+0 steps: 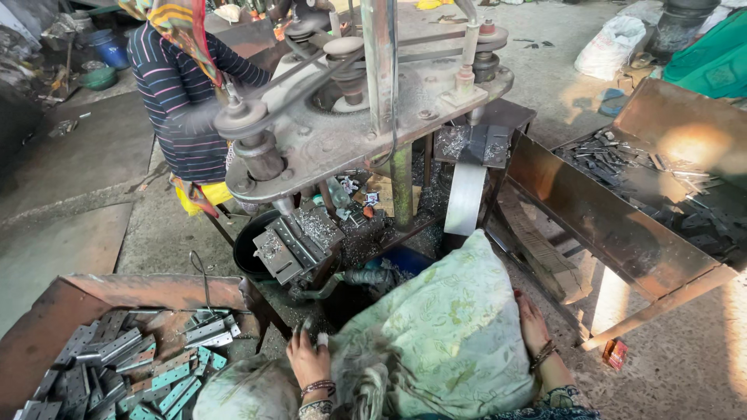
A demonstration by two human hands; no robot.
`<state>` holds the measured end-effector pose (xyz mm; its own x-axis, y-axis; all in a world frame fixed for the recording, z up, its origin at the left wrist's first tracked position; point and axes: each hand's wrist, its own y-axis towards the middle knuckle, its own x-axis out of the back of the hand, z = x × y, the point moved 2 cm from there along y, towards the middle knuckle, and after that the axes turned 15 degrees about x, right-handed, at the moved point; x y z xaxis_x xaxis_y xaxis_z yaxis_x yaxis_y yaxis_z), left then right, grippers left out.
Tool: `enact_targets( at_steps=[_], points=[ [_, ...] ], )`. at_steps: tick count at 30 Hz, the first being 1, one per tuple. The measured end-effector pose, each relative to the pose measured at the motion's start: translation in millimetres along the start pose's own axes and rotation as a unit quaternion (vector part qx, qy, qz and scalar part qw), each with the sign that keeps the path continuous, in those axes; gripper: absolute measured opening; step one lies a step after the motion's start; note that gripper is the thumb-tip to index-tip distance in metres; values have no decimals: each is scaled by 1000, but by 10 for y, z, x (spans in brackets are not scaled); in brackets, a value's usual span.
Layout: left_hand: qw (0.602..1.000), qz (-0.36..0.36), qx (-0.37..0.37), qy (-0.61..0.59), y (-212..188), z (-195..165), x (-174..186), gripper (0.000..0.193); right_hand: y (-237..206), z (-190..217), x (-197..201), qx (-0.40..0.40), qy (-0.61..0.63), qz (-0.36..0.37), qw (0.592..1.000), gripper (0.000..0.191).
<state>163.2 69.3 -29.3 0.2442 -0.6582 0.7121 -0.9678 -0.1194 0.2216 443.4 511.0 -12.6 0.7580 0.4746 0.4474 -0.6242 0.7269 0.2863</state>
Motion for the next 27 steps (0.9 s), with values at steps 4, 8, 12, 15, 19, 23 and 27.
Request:
enact_targets(
  at_steps=[4, 8, 12, 15, 19, 23, 27],
  points=[
    [1000, 9, 20, -9, 56, 53, -184, 61, -168, -56, -48, -47, -25, 53, 997, 67],
    [999, 26, 23, -39, 28, 5, -353, 58, -353, -151, -219, -59, -57, 108, 991, 66],
    [995, 55, 26, -74, -35, -45, -527, 59, -477, -347, -251, -67, -79, 136, 985, 65],
    [995, 57, 3, -84, -79, -93, -634, 58, -641, -513, -121, -84, -100, 148, 980, 65],
    [994, 77, 18, -81, -144, -150, -683, 62, -841, -711, 3, -109, -118, 159, 974, 64],
    [991, 102, 26, -86, -219, -187, -615, 64, -941, -831, 9, -124, -120, 171, 970, 63],
    [991, 104, 23, -80, -252, -170, -607, 64, -969, -870, -16, -129, -124, 181, 967, 62]
  ],
)
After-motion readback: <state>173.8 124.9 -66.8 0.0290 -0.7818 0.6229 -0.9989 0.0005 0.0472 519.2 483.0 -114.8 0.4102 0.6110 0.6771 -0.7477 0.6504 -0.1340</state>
